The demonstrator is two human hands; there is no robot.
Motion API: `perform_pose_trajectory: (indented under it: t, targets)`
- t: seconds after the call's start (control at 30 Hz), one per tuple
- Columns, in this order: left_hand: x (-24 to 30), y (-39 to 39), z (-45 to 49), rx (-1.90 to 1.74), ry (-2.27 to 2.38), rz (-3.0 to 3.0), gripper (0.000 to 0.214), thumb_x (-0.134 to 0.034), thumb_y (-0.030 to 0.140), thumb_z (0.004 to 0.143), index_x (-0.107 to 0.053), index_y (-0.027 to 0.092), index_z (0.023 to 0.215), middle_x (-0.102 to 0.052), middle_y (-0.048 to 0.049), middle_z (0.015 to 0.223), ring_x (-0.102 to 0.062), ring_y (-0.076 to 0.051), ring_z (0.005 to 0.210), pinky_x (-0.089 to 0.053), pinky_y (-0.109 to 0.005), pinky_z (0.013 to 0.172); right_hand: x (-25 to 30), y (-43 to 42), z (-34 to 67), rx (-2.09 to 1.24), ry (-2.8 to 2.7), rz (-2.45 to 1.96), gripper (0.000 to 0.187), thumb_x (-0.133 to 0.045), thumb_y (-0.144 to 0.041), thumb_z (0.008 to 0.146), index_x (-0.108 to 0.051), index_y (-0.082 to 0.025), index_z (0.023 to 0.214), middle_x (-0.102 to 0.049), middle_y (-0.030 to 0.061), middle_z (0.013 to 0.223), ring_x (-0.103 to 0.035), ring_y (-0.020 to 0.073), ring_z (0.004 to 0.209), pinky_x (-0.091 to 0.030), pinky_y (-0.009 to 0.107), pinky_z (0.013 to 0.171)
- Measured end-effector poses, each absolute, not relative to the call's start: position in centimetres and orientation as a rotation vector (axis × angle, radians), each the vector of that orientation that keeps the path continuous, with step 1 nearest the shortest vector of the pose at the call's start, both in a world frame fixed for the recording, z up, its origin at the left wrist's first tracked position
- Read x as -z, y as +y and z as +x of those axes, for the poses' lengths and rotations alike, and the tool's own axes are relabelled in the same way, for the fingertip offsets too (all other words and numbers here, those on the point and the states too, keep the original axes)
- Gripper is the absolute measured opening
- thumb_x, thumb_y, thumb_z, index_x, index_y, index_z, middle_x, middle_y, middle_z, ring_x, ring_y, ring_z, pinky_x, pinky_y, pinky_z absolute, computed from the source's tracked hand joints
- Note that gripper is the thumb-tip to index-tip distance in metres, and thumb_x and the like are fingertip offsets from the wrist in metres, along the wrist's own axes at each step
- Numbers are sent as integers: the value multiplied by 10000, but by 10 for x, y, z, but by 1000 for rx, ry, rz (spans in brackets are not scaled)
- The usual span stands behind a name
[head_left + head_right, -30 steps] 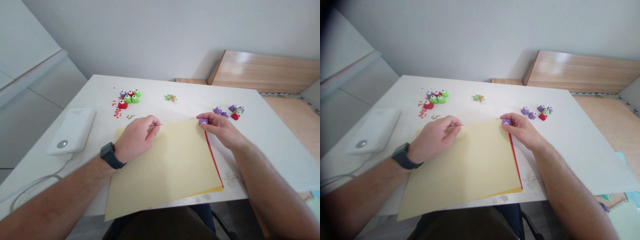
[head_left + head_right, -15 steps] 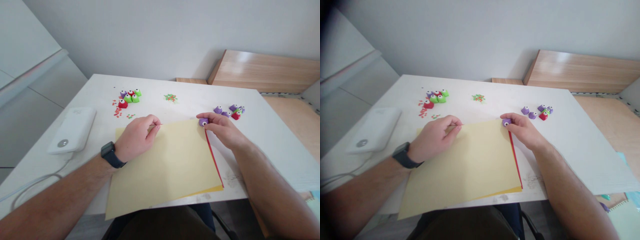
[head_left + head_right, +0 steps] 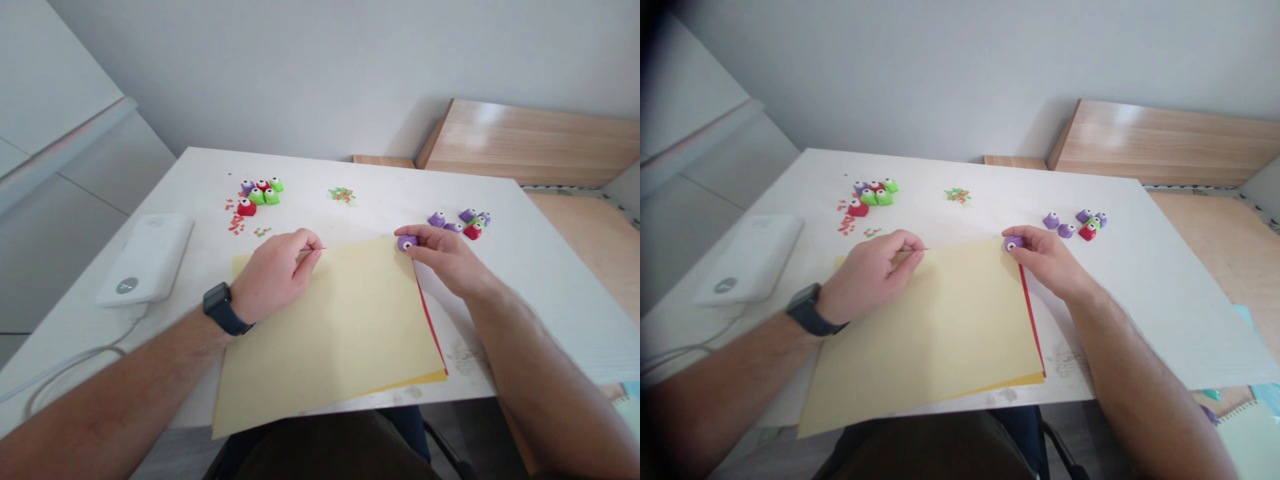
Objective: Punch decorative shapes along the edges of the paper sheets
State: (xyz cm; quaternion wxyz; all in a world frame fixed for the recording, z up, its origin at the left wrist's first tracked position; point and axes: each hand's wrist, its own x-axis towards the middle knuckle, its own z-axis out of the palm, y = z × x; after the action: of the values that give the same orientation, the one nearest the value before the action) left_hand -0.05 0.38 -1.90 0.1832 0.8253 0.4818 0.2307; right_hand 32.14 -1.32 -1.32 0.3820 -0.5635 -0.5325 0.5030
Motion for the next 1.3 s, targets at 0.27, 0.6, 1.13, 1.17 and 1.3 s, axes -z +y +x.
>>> perform_pose_trajectory:
  t: [0.27, 0.6, 1.13, 1.17, 1.3]
  targets:
    - [18, 3, 0, -645, 1363, 2318, 143, -534, 331, 1012, -640, 236, 1024, -773, -31, 990, -715, -237, 927, -494, -361, 836, 11, -15, 320, -1258, -1376, -1446, 369, -821, -404, 818, -747, -243, 1141, -769, 49, 1048, -696, 250, 952, -532, 408, 918]
    - [20, 4, -1, -636, 1360, 2331, 157, -518, 346, 1017, -634, 241, 1033, -772, -40, 1002, -714, -241, 919, -504, -374, 833, 9, -15, 319, -1260, -1375, -1469, 371, -831, -424, 795, -756, -247, 1112, -776, 51, 1014, -701, 265, 949, -539, 425, 912]
    - [17, 4, 0, -638, 1359, 2343, 123, -539, 309, 1013, -634, 231, 1020, -758, -22, 970, -700, -227, 885, -488, -359, 835, 14, -14, 319, -1241, -1406, -1489, 357, -768, -406, 868, -730, -262, 1192, -756, 46, 1071, -692, 251, 967, -547, 418, 915]
    - [17, 4, 0, -638, 1358, 2343, 123, -540, 310, 1013, -635, 231, 1020, -758, -23, 971, -700, -228, 891, -487, -359, 831, 15, -14, 319, -1238, -1407, -1491, 352, -765, -421, 878, -732, -257, 1188, -756, 48, 1067, -691, 249, 963, -546, 415, 913]
    - [17, 4, 0, -635, 1352, 2338, 127, -537, 308, 1017, -636, 229, 1025, -758, -25, 985, -701, -231, 916, -477, -358, 820, 17, -13, 319, -1233, -1402, -1494, 348, -767, -457, 895, -736, -246, 1169, -755, 54, 1047, -685, 239, 924, -549, 406, 876]
